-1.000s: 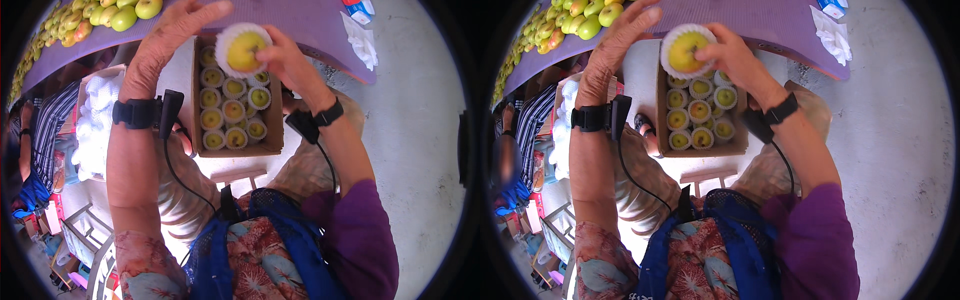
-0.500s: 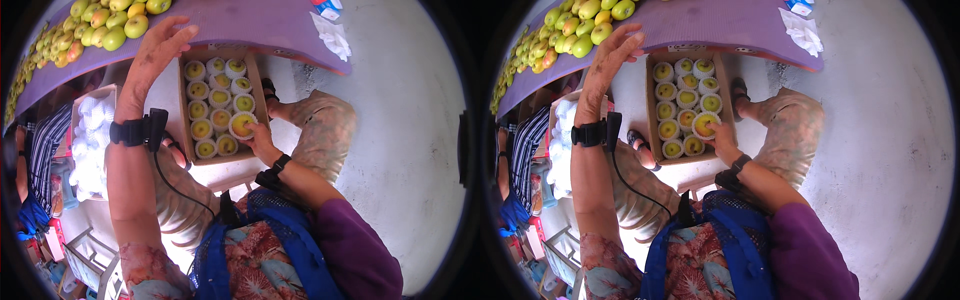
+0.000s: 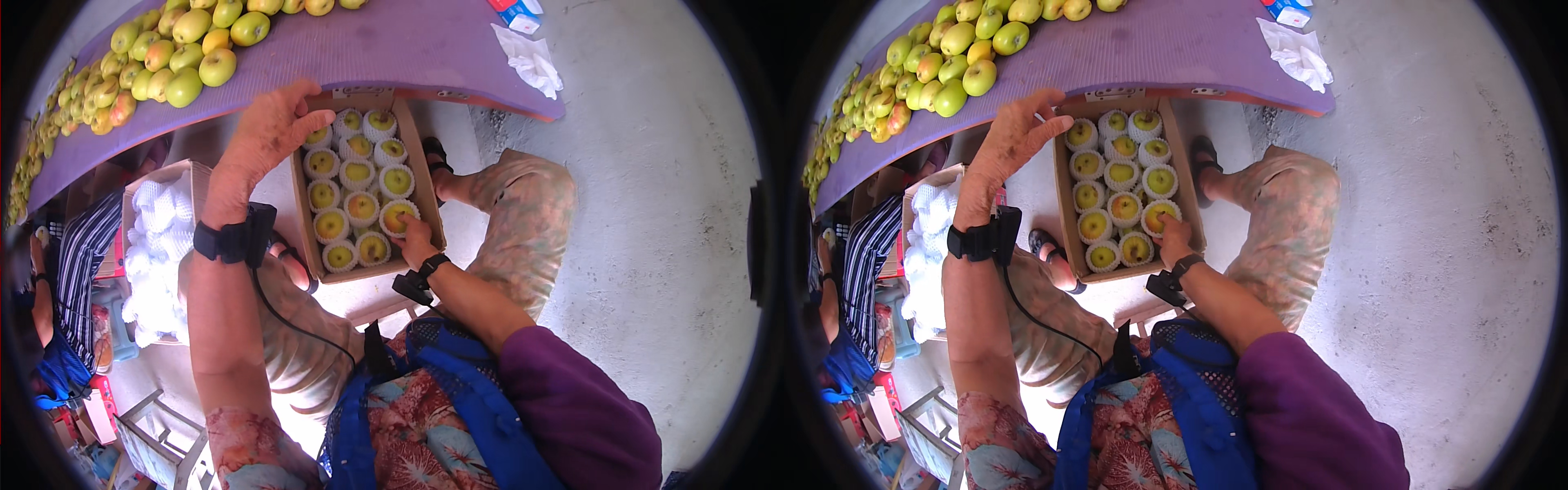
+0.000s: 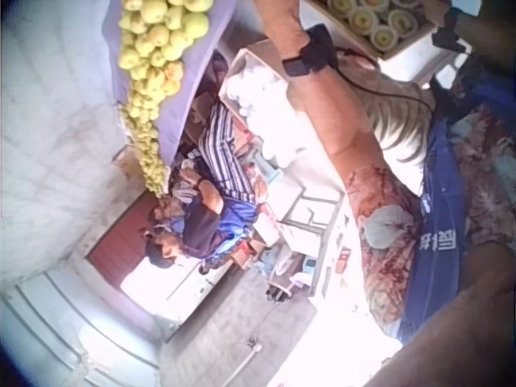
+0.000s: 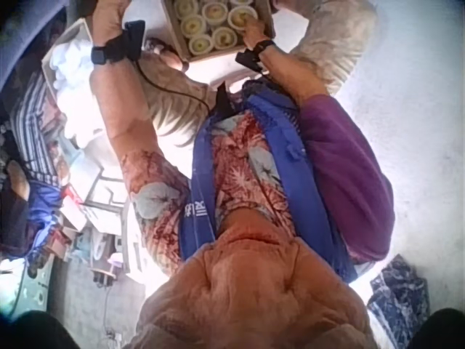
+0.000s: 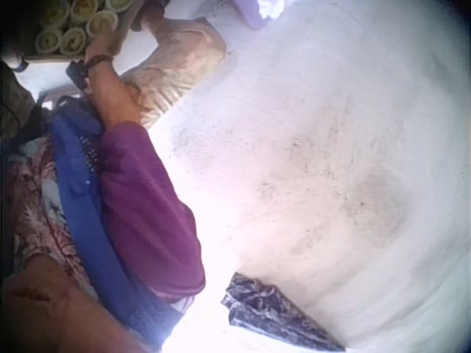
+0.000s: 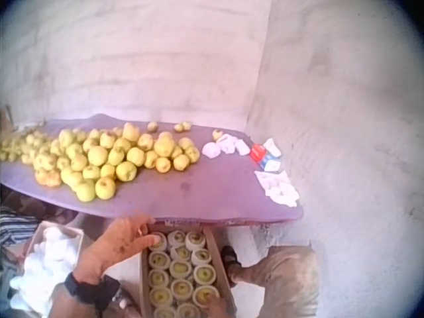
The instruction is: Packing apples into a box with protective foam sleeves.
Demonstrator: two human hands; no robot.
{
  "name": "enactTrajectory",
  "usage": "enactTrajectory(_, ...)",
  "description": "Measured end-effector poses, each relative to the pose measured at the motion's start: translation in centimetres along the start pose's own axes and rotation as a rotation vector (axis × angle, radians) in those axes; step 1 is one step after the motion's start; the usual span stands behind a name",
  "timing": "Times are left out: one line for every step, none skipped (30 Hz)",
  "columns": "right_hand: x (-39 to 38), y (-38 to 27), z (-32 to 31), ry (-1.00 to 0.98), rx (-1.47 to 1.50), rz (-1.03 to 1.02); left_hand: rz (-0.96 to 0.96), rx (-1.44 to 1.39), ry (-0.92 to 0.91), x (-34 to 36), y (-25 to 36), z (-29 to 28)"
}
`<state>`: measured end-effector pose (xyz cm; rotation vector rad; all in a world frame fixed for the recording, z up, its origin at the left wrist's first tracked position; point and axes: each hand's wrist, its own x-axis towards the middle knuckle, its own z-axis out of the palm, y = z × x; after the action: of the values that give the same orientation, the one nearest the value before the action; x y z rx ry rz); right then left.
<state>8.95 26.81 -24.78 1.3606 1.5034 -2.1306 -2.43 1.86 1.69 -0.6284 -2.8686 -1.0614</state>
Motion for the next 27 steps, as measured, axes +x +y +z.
enactTrajectory(0.3,0.3,0.0,0.015,-0.005,-0.022,0.03,0.004,0.005,0.0,-0.1,0.2)
enactTrajectory(0.4,0.5,0.2,0.028,-0.012,-0.041,0.029,0.006,0.005,-0.1,-0.1,0.2)
enactTrajectory(0.6,0.5,0.3,0.027,-0.011,-0.04,0.046,0.001,0.006,-0.1,-0.1,0.3)
enactTrajectory(0.8,0.5,0.3,0.045,-0.017,-0.028,0.064,-0.006,0.007,-0.1,-0.1,0.4)
enactTrajectory(1.1,0.6,0.3,0.065,-0.022,-0.015,0.064,-0.005,0.005,-0.1,-0.1,0.5)
enactTrajectory(1.3,0.7,0.3,0.066,-0.019,-0.014,0.076,0.014,0.015,-0.1,-0.1,0.6)
enactTrajectory(1.5,0.8,0.2,0.086,-0.045,-0.013,0.087,0.033,0.025,0.0,0.0,0.7)
enactTrajectory(1.3,0.7,0.4,0.102,-0.072,-0.011,0.084,0.036,0.023,-0.1,-0.1,0.7)
enactTrajectory(1.1,0.5,0.5,0.1,-0.072,-0.007,0.098,0.067,0.021,-0.1,-0.1,0.7)
enactTrajectory(0.8,0.4,0.5,0.08,-0.084,0.014,0.113,0.098,0.019,-0.2,-0.2,0.7)
enactTrajectory(0.6,0.1,0.5,0.061,-0.094,0.033,0.112,0.101,0.017,-0.1,-0.1,0.7)
enactTrajectory(0.4,0.0,0.5,0.059,-0.092,0.036,0.122,0.123,0.011,-0.1,0.0,0.7)
enactTrajectory(0.2,-0.2,0.6,0.049,-0.097,0.033,0.13,0.145,0.006,-0.1,0.1,0.7)
enactTrajectory(0.4,-0.2,0.4,0.045,-0.105,0.026,0.132,0.141,0.006,-0.1,0.1,0.8)
enactTrajectory(0.6,-0.1,0.3,0.049,-0.106,0.025,0.124,0.144,-0.003,0.0,0.0,0.9)
enactTrajectory(0.8,-0.1,0.3,0.051,-0.106,0.016,0.116,0.148,-0.013,0.0,-0.1,1.0)
enactTrajectory(0.8,0.0,0.3,0.047,-0.101,0.011,0.115,0.151,-0.017,0.0,-0.1,1.0)
enactTrajectory(0.8,0.0,0.4,0.046,-0.099,0.015,0.124,0.149,-0.011,0.0,-0.1,1.1)
enactTrajectory(0.9,-0.1,0.5,0.043,-0.094,0.021,0.132,0.147,-0.005,0.0,-0.1,1.1)
enactTrajectory(1.0,-0.1,0.5,0.041,-0.089,0.025,0.132,0.148,-0.008,0.1,-0.1,1.1)
enactTrajectory(1.1,0.0,0.4,0.041,-0.088,0.027,0.138,0.158,-0.008,0.1,-0.1,1.2)
enactTrajectory(1.1,0.0,0.3,0.005,-0.068,0.025,0.145,0.167,-0.008,0.2,-0.1,1.2)
enactTrajectory(1.3,0.1,0.1,-0.03,-0.049,0.022,0.146,0.167,-0.009,0.2,-0.1,1.3)
enactTrajectory(1.5,0.2,-0.1,-0.029,-0.047,0.022,0.144,0.178,-0.018,0.3,-0.2,1.4)
enactTrajectory(1.6,0.4,-0.3,-0.042,-0.041,0.015,0.142,0.19,-0.027,0.4,-0.2,1.4)
enactTrajectory(1.6,0.5,-0.3,-0.057,-0.036,0.01,0.14,0.191,-0.028,0.3,-0.2,1.5)
enactTrajectory(1.6,0.4,-0.3,-0.059,-0.037,0.012,0.151,0.177,-0.027,0.3,-0.2,1.5)
